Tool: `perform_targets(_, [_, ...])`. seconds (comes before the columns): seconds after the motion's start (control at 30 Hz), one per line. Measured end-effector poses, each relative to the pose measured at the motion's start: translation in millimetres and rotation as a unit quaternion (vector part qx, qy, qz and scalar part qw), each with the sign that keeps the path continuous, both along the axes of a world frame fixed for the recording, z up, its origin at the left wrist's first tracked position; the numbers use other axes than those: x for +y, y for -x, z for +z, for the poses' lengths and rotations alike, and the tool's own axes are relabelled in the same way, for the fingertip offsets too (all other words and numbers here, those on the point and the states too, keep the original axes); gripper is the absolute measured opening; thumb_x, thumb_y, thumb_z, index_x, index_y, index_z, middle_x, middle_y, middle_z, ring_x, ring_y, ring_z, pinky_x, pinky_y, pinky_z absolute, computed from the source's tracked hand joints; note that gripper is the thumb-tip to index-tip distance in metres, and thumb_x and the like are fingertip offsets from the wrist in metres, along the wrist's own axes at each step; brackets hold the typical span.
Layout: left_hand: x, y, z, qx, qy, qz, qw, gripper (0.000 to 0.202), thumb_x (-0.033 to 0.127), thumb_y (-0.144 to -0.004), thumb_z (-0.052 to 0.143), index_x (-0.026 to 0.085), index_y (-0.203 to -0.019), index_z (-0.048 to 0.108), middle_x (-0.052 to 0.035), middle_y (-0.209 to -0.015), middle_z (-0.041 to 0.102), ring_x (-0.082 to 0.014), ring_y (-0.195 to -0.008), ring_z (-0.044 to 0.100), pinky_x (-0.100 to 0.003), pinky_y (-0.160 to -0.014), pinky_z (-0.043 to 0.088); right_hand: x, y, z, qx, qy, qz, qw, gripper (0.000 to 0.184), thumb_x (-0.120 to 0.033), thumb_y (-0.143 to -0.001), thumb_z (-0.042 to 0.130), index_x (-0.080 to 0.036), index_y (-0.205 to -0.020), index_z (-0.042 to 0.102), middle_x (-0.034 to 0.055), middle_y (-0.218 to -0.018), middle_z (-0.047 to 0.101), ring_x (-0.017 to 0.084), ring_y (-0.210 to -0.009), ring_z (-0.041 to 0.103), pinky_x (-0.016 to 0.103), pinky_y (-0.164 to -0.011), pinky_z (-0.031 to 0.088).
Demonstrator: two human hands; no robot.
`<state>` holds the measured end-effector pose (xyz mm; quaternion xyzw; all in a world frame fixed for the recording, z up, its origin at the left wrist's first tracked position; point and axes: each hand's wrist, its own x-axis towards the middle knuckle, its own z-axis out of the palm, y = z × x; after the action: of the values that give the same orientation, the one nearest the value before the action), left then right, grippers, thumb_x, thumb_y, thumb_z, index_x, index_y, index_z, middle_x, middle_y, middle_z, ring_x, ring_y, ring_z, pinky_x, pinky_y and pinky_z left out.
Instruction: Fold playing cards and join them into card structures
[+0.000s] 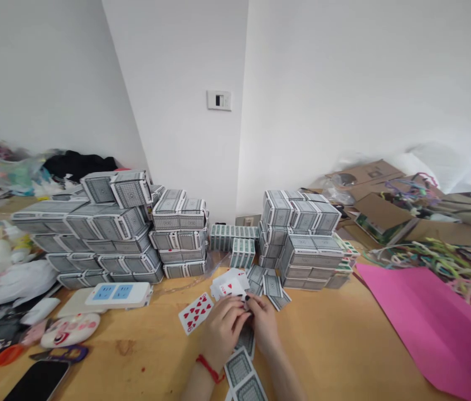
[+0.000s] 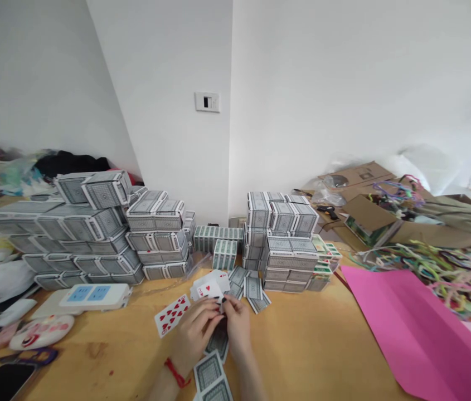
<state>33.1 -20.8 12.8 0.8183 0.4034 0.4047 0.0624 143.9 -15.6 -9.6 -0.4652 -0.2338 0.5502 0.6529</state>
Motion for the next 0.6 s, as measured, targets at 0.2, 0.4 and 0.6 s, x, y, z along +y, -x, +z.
perform_targets(0.2, [10,6,-4.8,0.029,0.020,0.123,0.992,0.030,0.021,-0.080,0.037,0.020,-0.108,0.049,-0.0065,-0.119,0.049,-0.0216,-0.118,0.034,-0.043,-0.097,0.032,2,-4,-0.2,-0.032,-0.008,-0.083,0.996,0.028,-0.036,-0.060,0.064,-0.013,-0.075,0.062,0.0013,-0.063,0.062,0.013,-0.053,0.053,0.023,-0.051,0.044])
perform_targets(0.4, [21,13,-24.7,0.118,0.087,0.190,0.971,0.048,0.033,-0.078,0.040,0.018,-0.124,0.035,-0.0086,-0.131,0.037,-0.0257,-0.122,0.026,-0.049,-0.097,0.025,3,-8,2.5,-0.003,0.005,-0.104,0.995,0.030,-0.038,-0.055,0.068,-0.014,-0.072,0.061,-0.0020,-0.055,0.059,0.011,-0.045,0.050,0.022,-0.045,0.043])
perform_targets(0.6, [23,14,-31.7,0.151,0.099,0.183,0.966,0.038,0.031,-0.078,0.041,0.019,-0.114,0.048,-0.0085,-0.123,0.047,-0.0271,-0.115,0.037,-0.047,-0.095,0.029,4,-7,-0.3,-0.020,0.006,-0.091,0.996,0.031,-0.038,-0.057,0.067,-0.014,-0.076,0.062,-0.0006,-0.058,0.060,0.011,-0.047,0.051,0.022,-0.044,0.042])
